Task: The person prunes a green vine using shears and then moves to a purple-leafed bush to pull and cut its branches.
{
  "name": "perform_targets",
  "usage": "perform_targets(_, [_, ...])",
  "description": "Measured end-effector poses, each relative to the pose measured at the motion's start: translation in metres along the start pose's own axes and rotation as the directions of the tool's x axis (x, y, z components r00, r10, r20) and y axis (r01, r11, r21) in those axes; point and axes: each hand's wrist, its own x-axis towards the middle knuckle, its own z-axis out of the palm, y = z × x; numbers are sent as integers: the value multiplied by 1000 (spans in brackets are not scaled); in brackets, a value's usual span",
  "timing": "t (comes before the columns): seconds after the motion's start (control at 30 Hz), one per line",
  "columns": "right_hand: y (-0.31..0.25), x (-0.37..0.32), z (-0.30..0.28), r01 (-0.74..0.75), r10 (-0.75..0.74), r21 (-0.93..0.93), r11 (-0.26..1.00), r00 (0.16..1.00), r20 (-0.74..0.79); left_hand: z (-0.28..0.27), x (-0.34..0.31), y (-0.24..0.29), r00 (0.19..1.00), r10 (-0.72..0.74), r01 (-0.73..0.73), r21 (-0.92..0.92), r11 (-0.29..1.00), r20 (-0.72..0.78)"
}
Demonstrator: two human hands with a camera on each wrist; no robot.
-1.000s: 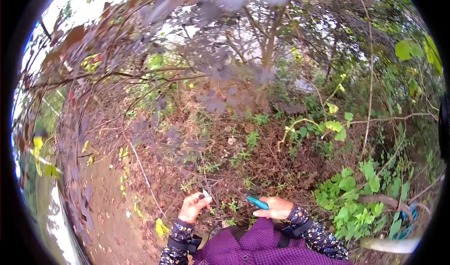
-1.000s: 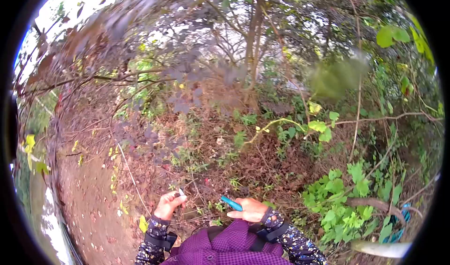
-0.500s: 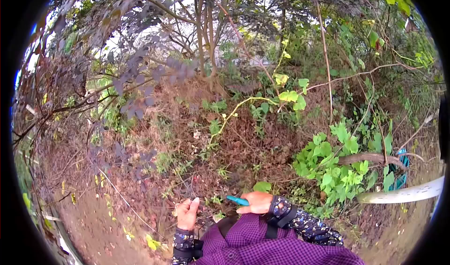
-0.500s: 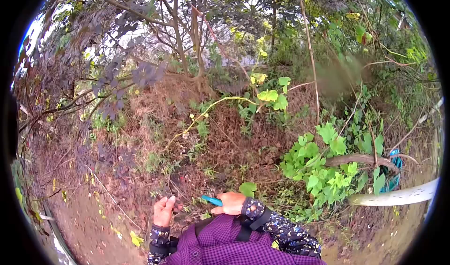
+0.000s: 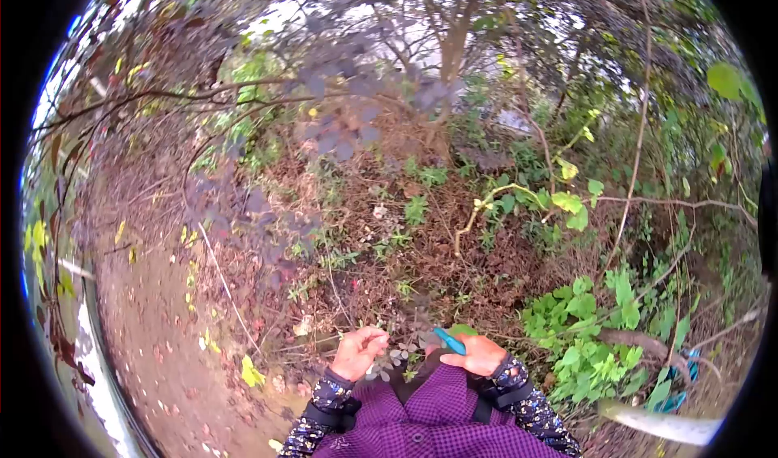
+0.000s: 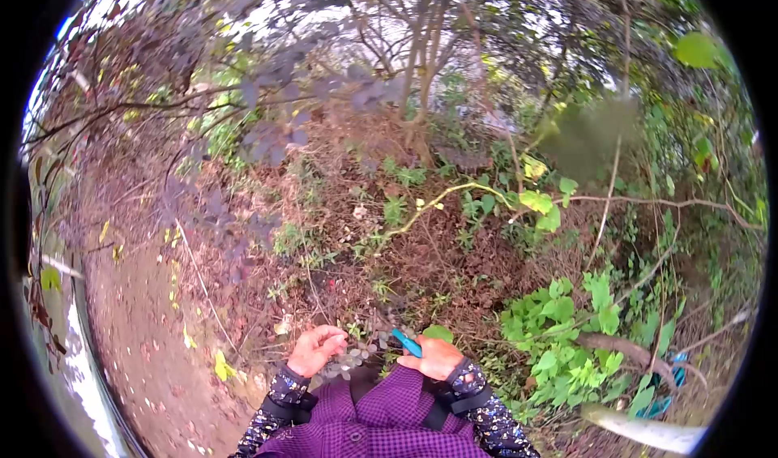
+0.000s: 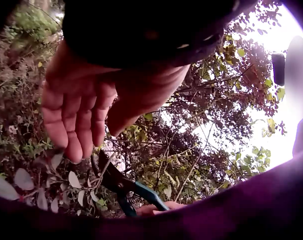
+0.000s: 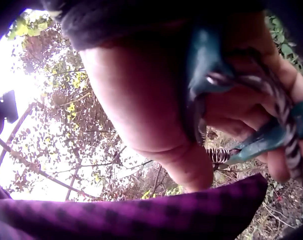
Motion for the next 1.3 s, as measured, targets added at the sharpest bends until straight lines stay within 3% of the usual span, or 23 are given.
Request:
perform_targets(0.07, [-4, 2, -1, 23, -24, 28, 999, 999, 46, 0, -6, 0, 996, -57, 56, 16, 998, 72])
perform_targets(0.13, [7, 12, 3, -70, 76, -73, 995, 994, 84, -2, -9, -9, 998, -9, 7, 29, 1000, 57])
perform_targets(0.2, [-11, 12, -4, -36, 40, -25, 999, 984, 175, 1, -12, -21, 999, 34, -34, -108, 994, 0])
perform_targets(0.27, [-14, 17, -5, -164, 185, -123, 979, 967, 178, 0, -16, -16, 999, 10, -13, -68, 998, -34])
perform_targets(0.33, [-14, 22, -4, -115, 137, -115, 987, 970, 199, -1, -22, -5, 994, -55, 57, 19, 998, -96])
perform_targets(0.4, [-32, 26, -6, -95, 139, -196, 976, 964, 225, 1, -38, 22, 961, 145, -139, 41, 989, -234])
perform_targets(0.43, [22, 45, 9, -26, 45, -84, 996, 970, 238, -3, -30, -4, 980, -56, 39, -91, 995, -192])
perform_targets(0.47, [8, 47, 5, -64, 103, -143, 988, 952, 287, -6, -35, 6, 967, -110, 111, -7, 994, -229])
perform_targets(0.53, [-10, 53, 1, -31, 104, -232, 972, 945, 310, -7, -36, 2, 933, 59, -24, 102, 994, -355])
perform_targets(0.57, [-16, 59, -1, -30, 122, -256, 966, 928, 351, 0, -27, -20, 889, 192, -266, -127, 956, -415])
perform_targets(0.6, [-1, 68, 2, -14, 124, -291, 957, 923, 363, 1, -23, -33, 897, 141, -193, -82, 978, -419])
perform_targets(0.67, [-31, 70, -3, -2, 149, -334, 943, 897, 417, -3, -23, -39, 910, 16, -48, -67, 997, -414])
perform_targets(0.7, [-34, 73, -3, 17, 153, -369, 929, 891, 427, -4, -30, -19, 891, 61, -125, -112, 986, -450])
perform_targets(0.73, [-22, 80, 2, 31, 128, -334, 942, 887, 443, -10, -41, 2, 915, -9, -1, -24, 1000, -403])
perform_targets(0.8, [-22, 88, 11, -3, 167, -330, 944, 867, 469, -12, -42, -4, 956, -105, 37, -246, 969, -273])
perform_targets(0.83, [-35, 88, 9, -45, 227, -371, 928, 855, 465, -13, -47, 6, 949, -74, 24, -163, 986, -307])
perform_targets(0.87, [-25, 92, 13, -36, 188, -325, 945, 872, 452, -13, -43, -5, 953, -14, -37, -163, 986, -303])
perform_targets(0.93, [-38, 88, 13, -33, 191, -351, 936, 885, 425, -12, -44, -4, 956, -57, -1, -196, 981, -288])
perform_targets(1.0, [-46, 82, 12, -70, 211, -353, 933, 901, 380, -11, -36, -22, 961, 2, -41, -135, 990, -276])
perform_targets(1.07, [11, 94, 22, 3, 9, -27, 1000, 892, 453, -14, -33, -29, 964, 15, -38, -81, 996, -267])
perform_targets(1.13, [-3, 87, 16, 44, -9, -62, 997, 879, 477, -20, -34, -27, 969, 32, -51, -73, 996, -244])
perform_targets(1.23, [-1, 90, 20, -51, 42, 10, 999, 903, 428, -30, -38, -19, 984, 30, -47, -92, 995, -178])
perform_targets(1.3, [-4, 93, 21, -40, 55, -44, 998, 906, 419, -42, -46, -13, 987, 31, -47, -94, 994, -161])
